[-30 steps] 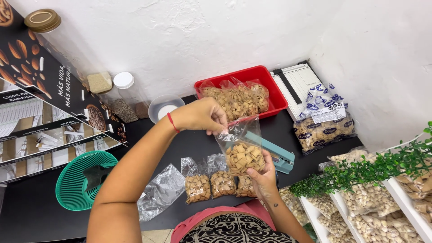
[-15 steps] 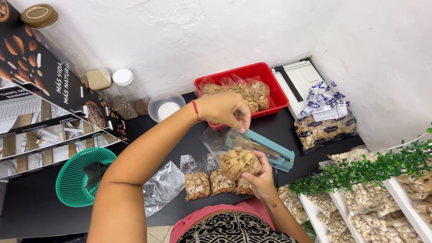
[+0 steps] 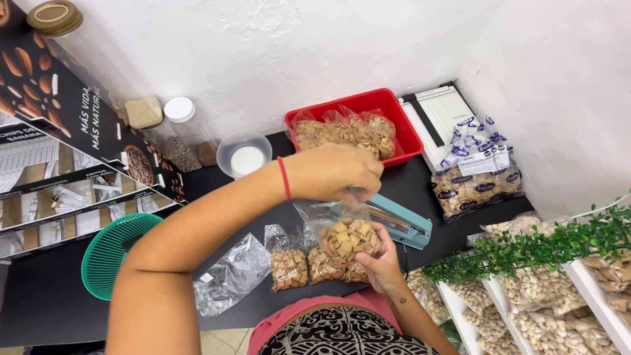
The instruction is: Sealing plastic bags filled with snacks using a manual heat sealer
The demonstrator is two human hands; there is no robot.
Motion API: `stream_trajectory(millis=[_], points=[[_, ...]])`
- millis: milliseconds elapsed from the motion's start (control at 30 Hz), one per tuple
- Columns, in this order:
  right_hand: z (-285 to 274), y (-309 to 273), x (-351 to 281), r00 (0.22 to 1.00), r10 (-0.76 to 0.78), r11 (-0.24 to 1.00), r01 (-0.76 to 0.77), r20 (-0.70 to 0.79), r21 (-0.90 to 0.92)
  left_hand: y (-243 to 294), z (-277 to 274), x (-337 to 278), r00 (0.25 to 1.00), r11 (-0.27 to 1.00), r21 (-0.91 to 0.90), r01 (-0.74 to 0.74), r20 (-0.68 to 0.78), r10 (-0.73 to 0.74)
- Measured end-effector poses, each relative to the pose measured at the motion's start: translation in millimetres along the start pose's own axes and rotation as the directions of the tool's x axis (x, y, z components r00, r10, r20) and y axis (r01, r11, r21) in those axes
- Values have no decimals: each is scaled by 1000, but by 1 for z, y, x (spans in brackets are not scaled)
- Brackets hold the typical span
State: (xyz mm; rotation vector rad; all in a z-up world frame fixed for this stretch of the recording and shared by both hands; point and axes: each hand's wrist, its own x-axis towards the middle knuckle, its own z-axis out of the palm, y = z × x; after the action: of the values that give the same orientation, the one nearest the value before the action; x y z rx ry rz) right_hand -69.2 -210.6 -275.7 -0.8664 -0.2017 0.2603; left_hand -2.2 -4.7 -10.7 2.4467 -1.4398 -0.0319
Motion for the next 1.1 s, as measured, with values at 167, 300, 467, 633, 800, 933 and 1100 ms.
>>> stream_trajectory(millis=[167, 300, 467, 633, 800, 933, 1100], points=[[-4, -8, -5, 985, 127, 988, -136, 115, 67, -14, 0, -3, 997, 995, -77, -70, -27, 68], [-6, -18, -6, 958, 194, 959, -230, 214, 162, -12, -23, -17, 998, 989, -144, -39, -57, 32], [-4, -17, -8, 948, 192, 953, -242, 253, 183, -14, -51, -38, 989, 989, -140, -42, -147, 21], [5, -20, -10, 940, 234, 956, -269, 248, 118, -11, -25, -33, 1000, 995, -98, -12, 17, 14], [8, -23, -9, 936, 208, 947, -266, 285, 181, -10, -25, -36, 985, 995, 30, -98, -143, 101], [-5, -14, -12, 944, 229, 942, -276, 238, 189, -5, -38, -53, 916, 985, 167, -49, -385, 111], [2, -17, -10, 988, 103, 965, -127, 112, 228, 30, -1, -80, 683, 826, -532, 188, -533, -499]])
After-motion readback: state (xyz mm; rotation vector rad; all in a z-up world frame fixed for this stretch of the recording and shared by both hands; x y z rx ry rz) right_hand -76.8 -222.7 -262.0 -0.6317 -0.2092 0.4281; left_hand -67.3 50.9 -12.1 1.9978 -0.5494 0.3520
